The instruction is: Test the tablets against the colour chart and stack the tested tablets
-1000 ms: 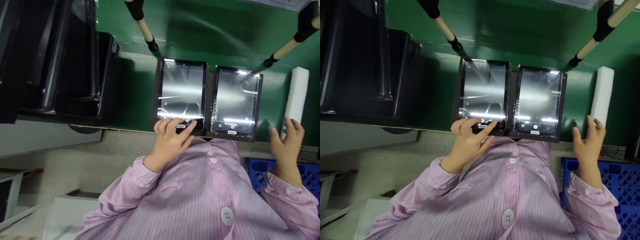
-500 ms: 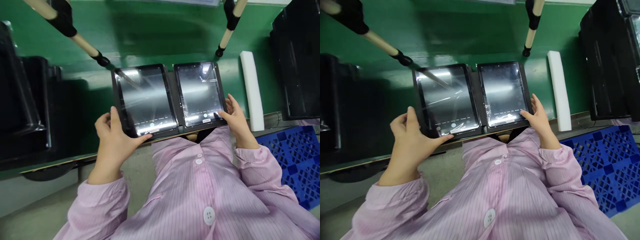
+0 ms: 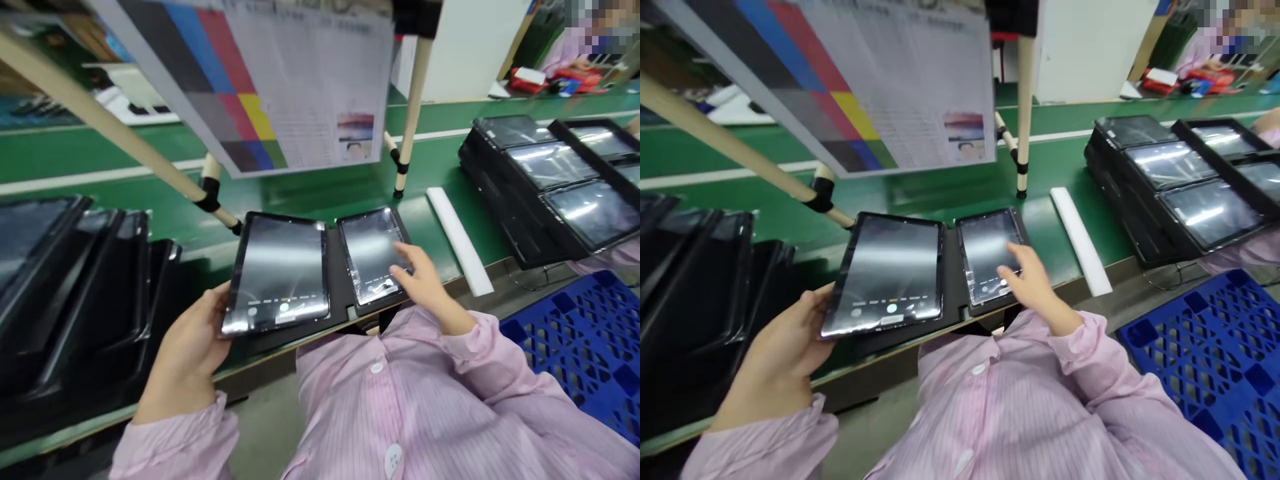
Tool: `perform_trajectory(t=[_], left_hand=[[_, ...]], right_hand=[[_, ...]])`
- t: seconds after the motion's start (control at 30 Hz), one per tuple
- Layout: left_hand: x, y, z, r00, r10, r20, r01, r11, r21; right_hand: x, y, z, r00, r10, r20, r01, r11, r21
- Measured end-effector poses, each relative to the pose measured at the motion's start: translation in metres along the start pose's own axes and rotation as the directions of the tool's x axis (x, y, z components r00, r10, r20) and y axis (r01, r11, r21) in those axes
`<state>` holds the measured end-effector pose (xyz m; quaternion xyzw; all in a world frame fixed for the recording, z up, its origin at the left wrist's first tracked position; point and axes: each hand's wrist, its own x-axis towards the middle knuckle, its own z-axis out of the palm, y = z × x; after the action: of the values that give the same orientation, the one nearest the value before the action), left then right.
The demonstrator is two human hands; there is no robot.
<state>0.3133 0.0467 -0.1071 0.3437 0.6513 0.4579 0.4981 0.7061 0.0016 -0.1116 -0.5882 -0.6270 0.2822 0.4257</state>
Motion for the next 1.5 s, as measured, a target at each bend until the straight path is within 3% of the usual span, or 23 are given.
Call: perform_trajectory(t=[0.17, 0.3, 0.37, 0.47, 0.53, 0.6, 0.67, 0.73, 0.83, 0.9, 0.97, 1.1, 1.2, 1.3, 1.5], left_hand=[[-0.022, 0.020, 0.034, 0.999, -0.022, 0.047, 0.027, 0.993, -0.115], [-0.051, 0.029, 0.039, 0.998, 0.028, 0.057, -0.017, 0.981, -0.191], [-0.062, 0.031, 0.038, 0.994, 0.088, 0.062, -0.067, 0.957, -0.283], [-0.073, 0.036, 0.041, 0.983, 0.178, 0.051, -0.140, 0.893, -0.427], [-0.075, 0.041, 0.047, 0.967, 0.248, 0.054, -0.188, 0.842, -0.505], [-0.075, 0.048, 0.055, 0.936, 0.351, 0.039, -0.271, 0.783, -0.560], [-0.074, 0.052, 0.066, 0.868, 0.494, -0.039, -0.426, 0.704, -0.569], [-0.070, 0.052, 0.075, 0.729, 0.671, -0.136, -0.647, 0.612, -0.455], [-0.064, 0.044, 0.083, 0.472, 0.876, -0.099, -0.881, 0.474, -0.009], [-0.062, 0.038, 0.085, 0.402, 0.915, -0.019, -0.885, 0.394, 0.250], [-0.061, 0.033, 0.086, 0.398, 0.918, -0.002, -0.853, 0.370, 0.368], [-0.063, 0.029, 0.093, 0.449, 0.893, -0.018, -0.796, 0.409, 0.447], [-0.065, 0.029, 0.098, 0.436, 0.899, -0.028, -0.778, 0.393, 0.490], [-0.064, 0.029, 0.099, 0.416, 0.909, -0.025, -0.785, 0.373, 0.494], [-0.062, 0.027, 0.099, 0.449, 0.893, -0.036, -0.787, 0.414, 0.458]], right_hand=[[0.016, -0.039, 0.037, 0.962, -0.094, 0.255, 0.099, 0.995, -0.009], [0.029, -0.058, 0.050, 0.945, -0.089, 0.316, 0.101, 0.995, -0.021], [0.032, -0.067, 0.054, 0.948, -0.114, 0.296, 0.105, 0.993, 0.046], [0.037, -0.083, 0.056, 0.974, -0.175, 0.142, 0.124, 0.943, 0.307], [0.044, -0.095, 0.055, 0.986, -0.165, 0.008, 0.137, 0.846, 0.516], [0.055, -0.105, 0.053, 0.994, -0.102, -0.032, 0.095, 0.713, 0.694], [0.067, -0.113, 0.051, 0.999, -0.022, 0.048, -0.026, 0.596, 0.803], [0.078, -0.117, 0.047, 0.986, 0.038, 0.163, -0.158, 0.526, 0.835], [0.088, -0.116, 0.043, 0.980, 0.064, 0.188, -0.193, 0.534, 0.823], [0.091, -0.114, 0.042, 0.987, 0.045, 0.155, -0.153, 0.569, 0.808], [0.092, -0.111, 0.040, 0.990, 0.014, 0.141, -0.121, 0.597, 0.793], [0.092, -0.111, 0.041, 0.988, -0.024, 0.155, -0.105, 0.630, 0.769], [0.092, -0.113, 0.042, 0.988, -0.017, 0.151, -0.106, 0.638, 0.763], [0.091, -0.115, 0.042, 0.991, -0.004, 0.132, -0.101, 0.627, 0.773], [0.092, -0.114, 0.041, 0.987, -0.054, 0.151, -0.079, 0.656, 0.750]])
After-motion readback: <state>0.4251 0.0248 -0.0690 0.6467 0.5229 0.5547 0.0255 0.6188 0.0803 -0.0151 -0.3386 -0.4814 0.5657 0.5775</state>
